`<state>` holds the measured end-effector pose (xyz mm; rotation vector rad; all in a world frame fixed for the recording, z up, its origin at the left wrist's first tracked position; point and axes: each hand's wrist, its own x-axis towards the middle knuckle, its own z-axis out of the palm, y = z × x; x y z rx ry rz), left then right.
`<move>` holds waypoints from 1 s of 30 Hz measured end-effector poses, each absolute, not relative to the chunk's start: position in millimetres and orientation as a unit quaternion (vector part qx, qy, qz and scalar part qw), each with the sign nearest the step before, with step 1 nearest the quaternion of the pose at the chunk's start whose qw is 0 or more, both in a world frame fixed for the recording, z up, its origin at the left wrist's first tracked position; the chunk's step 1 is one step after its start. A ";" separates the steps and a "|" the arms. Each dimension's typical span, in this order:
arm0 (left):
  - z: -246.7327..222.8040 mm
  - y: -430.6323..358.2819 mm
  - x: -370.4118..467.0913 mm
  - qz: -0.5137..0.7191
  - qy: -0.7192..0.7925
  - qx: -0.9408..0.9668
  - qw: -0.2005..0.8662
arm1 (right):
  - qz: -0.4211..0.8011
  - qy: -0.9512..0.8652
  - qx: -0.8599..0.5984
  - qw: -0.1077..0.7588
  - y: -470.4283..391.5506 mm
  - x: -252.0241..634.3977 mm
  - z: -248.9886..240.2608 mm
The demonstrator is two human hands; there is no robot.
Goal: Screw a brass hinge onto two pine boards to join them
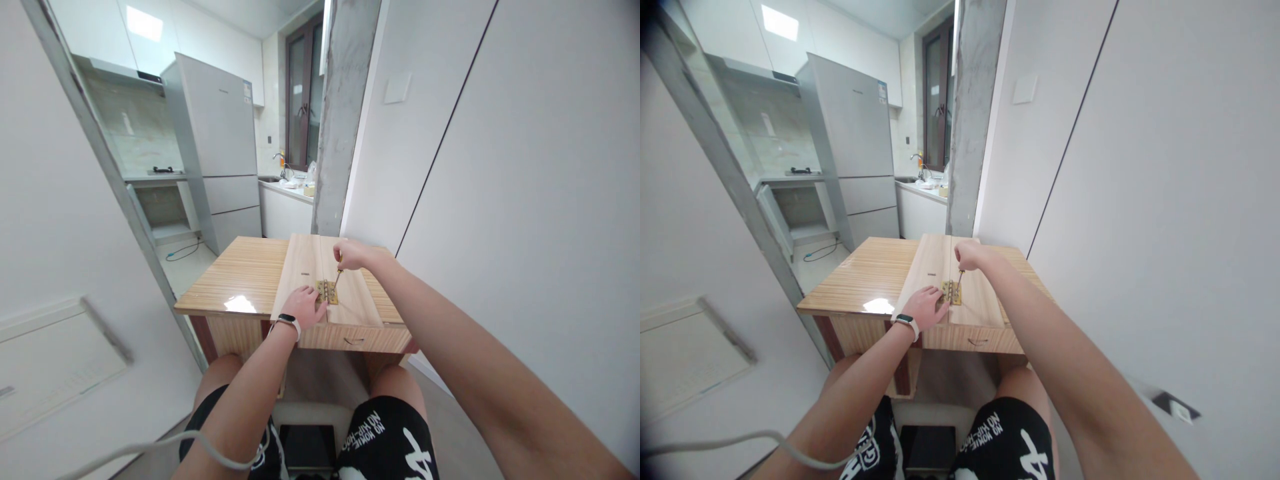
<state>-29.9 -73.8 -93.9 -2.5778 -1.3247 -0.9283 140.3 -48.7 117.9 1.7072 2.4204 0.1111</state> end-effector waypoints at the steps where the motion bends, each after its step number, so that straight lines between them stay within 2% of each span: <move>1: -94.0 -73.6 -29.9 -0.305 -0.435 -0.846 0.050 | 0.037 0.813 0.573 0.092 -49.0 139.7 118.2; 9: -93.9 -73.2 -29.5 -0.304 -0.435 -0.846 0.051 | 0.025 0.819 0.563 0.107 -46.4 138.1 118.4; 30: -93.2 -73.4 -30.1 -0.301 -0.433 -0.848 0.047 | 0.024 0.808 0.585 0.067 -41.1 141.5 112.7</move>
